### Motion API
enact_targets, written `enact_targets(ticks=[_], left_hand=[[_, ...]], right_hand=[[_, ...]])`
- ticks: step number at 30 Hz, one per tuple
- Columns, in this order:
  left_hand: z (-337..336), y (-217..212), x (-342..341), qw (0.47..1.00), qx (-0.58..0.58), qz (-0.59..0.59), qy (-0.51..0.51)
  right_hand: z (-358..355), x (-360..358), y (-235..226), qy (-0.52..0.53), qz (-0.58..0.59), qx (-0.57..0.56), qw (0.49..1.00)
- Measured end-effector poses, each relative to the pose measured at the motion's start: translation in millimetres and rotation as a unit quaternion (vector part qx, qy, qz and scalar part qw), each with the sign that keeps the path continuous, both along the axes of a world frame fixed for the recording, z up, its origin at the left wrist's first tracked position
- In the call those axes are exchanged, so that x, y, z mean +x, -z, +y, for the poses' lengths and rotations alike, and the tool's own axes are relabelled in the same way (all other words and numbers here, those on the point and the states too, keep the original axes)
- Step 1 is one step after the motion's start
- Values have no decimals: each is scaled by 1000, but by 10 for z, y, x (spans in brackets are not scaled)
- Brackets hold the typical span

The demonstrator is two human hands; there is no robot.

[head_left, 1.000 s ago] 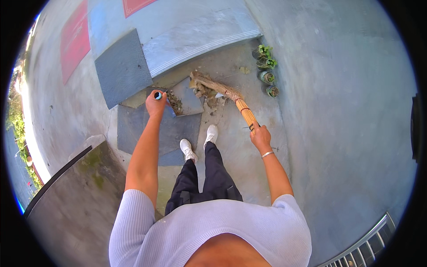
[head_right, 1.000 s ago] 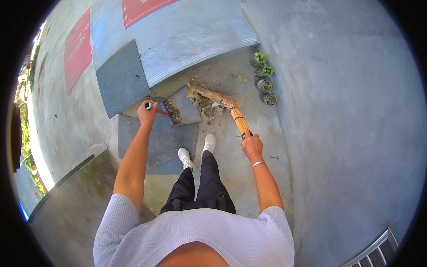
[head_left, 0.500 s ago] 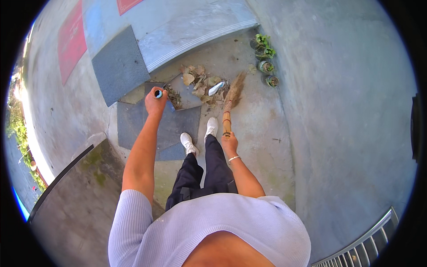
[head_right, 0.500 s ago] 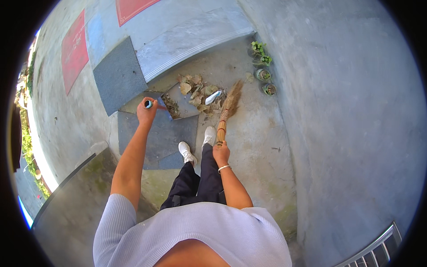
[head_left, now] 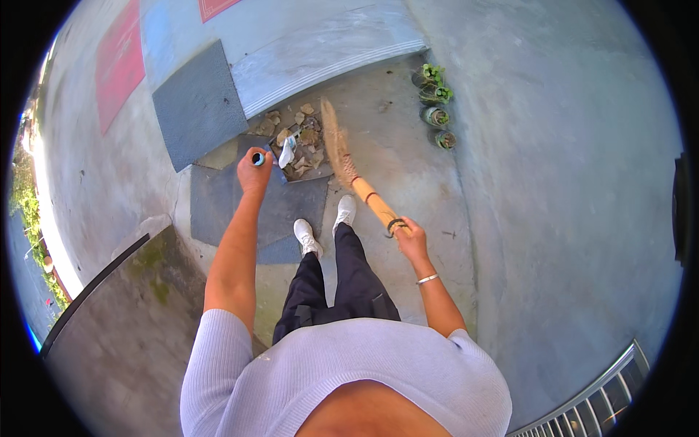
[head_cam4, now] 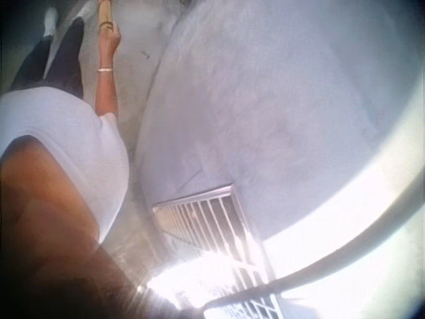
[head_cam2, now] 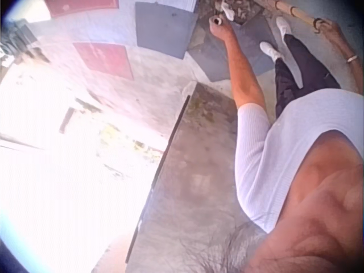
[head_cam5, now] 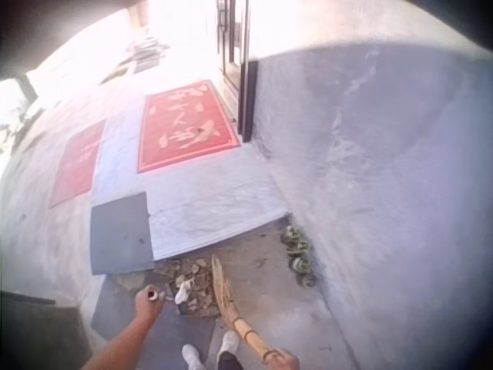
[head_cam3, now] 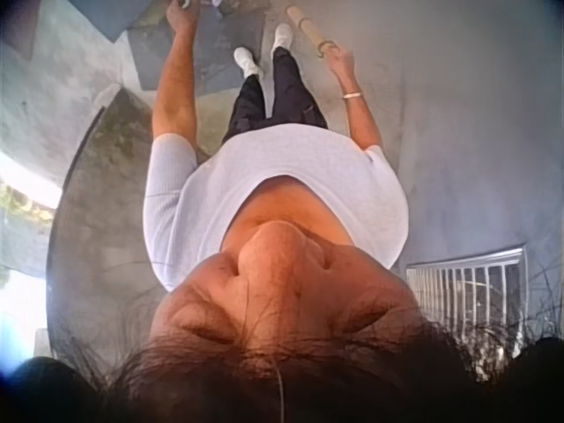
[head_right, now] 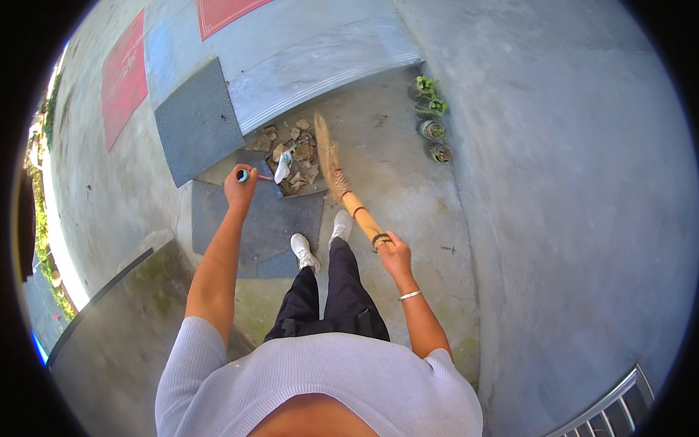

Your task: The person sweeps a concrete courtyard using a traditional straw broom and a red dustpan. They gather dry leaves, paper scraps, and small debris into piles and sweep them into the dustpan. The person moves around the area, sweeping near a scooter and potted plants, and repeatedly collects the debris into the dustpan.

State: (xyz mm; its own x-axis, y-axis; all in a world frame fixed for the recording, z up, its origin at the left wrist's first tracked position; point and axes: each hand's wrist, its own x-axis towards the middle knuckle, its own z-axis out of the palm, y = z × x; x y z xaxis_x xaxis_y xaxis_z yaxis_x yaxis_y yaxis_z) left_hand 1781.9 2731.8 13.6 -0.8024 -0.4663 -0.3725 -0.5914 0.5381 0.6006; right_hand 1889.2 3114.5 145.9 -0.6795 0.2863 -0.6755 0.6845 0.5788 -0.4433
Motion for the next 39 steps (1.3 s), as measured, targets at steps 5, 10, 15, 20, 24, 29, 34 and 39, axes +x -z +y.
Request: enact_targets(ticks=[5, 10, 15, 20, 24, 29, 34, 39], left_hand=[[19, 28, -50, 1000, -1, -3, -8], [42, -6, 12, 1000, -15, -5, -19], [47, 8, 0, 999, -31, -7, -28], [78, -34, 142, 999, -24, -10, -25], [29, -49, 304, 1000, -19, 14, -21], [-120, -208, 787, 997, 22, 36, -60], [-518, -328, 1539, 979, 71, 54, -182], [-1009, -162, 2167, 936, 170, 72, -301]], right_hand=[[178, -809, 258, -194, 18, 254, 947], [-91, -895, 1074, -254, -45, 264, 929], [-529, -425, 985, -367, -57, 177, 911], [-362, -11, 492, -409, -34, 130, 903], [-199, 235, 150, -386, 3, 158, 909], [204, 677, 47, -244, 34, 158, 956], [472, 1522, 330, -46, 34, 172, 983], [94, 1832, 481, 251, -78, 140, 955]])
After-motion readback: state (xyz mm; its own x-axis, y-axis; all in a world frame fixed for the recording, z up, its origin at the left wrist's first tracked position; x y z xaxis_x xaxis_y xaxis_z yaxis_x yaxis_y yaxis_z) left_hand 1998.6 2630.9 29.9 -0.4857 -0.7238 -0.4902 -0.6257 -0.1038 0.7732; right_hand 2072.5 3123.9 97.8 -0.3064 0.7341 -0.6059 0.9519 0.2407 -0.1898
